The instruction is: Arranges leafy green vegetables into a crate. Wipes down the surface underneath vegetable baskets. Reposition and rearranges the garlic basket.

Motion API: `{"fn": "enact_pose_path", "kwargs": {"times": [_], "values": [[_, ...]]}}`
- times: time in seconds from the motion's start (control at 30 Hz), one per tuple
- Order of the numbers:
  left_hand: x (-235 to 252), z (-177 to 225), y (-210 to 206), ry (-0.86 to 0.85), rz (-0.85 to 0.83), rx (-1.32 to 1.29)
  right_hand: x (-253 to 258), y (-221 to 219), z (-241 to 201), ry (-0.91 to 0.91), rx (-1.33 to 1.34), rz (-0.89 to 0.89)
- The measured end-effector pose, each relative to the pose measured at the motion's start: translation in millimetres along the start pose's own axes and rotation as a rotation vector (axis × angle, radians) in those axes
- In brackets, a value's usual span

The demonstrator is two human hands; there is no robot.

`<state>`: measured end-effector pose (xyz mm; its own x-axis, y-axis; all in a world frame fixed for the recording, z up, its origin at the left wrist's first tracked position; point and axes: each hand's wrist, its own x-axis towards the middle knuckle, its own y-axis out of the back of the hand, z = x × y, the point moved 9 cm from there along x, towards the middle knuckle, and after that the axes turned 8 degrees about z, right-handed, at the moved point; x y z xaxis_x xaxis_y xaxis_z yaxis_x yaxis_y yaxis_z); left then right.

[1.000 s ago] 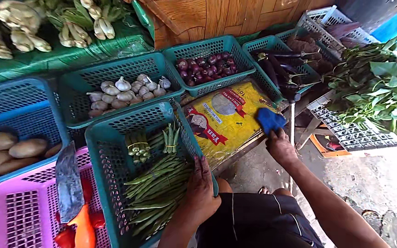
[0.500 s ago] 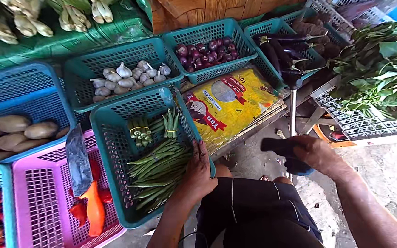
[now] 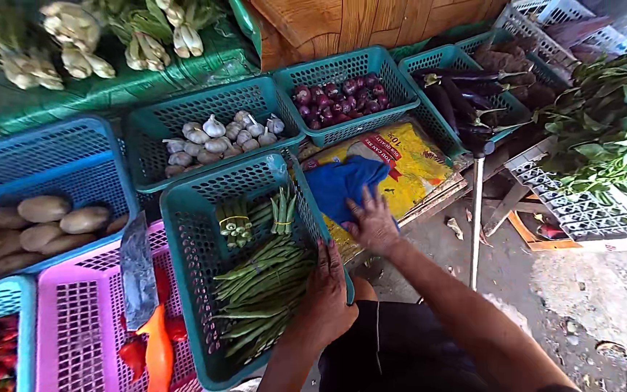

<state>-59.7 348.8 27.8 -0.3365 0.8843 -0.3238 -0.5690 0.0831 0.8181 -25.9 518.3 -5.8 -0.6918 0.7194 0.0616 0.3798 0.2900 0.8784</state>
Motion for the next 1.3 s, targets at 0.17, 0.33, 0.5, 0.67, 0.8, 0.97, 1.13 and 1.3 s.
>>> {"fn": "enact_pose_path", "kwargs": {"times": [0.17,0.33,0.5,0.67,0.8,0.97,1.13,1.3], "values": [[0,2,1,-0.035,0.045,0.007,-6,-24,-54,0.260,-0.014,-0.316],[-2,1,0,-0.079,0.120,0.016,34,-15,-31,0.316,-0.100,-0.136],[-5,4,2,-0.173,0.232,-0.004,79,33,61,0.177,-0.228,0.202],[-4,2,0,-0.153,0.196,0.002,79,87,176,-0.274,-0.281,0.247],[-5,3,-2,-0.163,0.195,0.003,63,99,188,-0.437,-0.264,0.272],[-5,1,-2,-0.118,0.141,0.014,43,58,100,-0.148,-0.239,0.263],[-3,1,-2,-0.054,0.009,-0.012,-25,-16,-47,0.357,0.008,-0.059],[-3,0,0,-0.034,-0.019,-0.033,-20,-8,-47,0.436,0.026,-0.014]]}}
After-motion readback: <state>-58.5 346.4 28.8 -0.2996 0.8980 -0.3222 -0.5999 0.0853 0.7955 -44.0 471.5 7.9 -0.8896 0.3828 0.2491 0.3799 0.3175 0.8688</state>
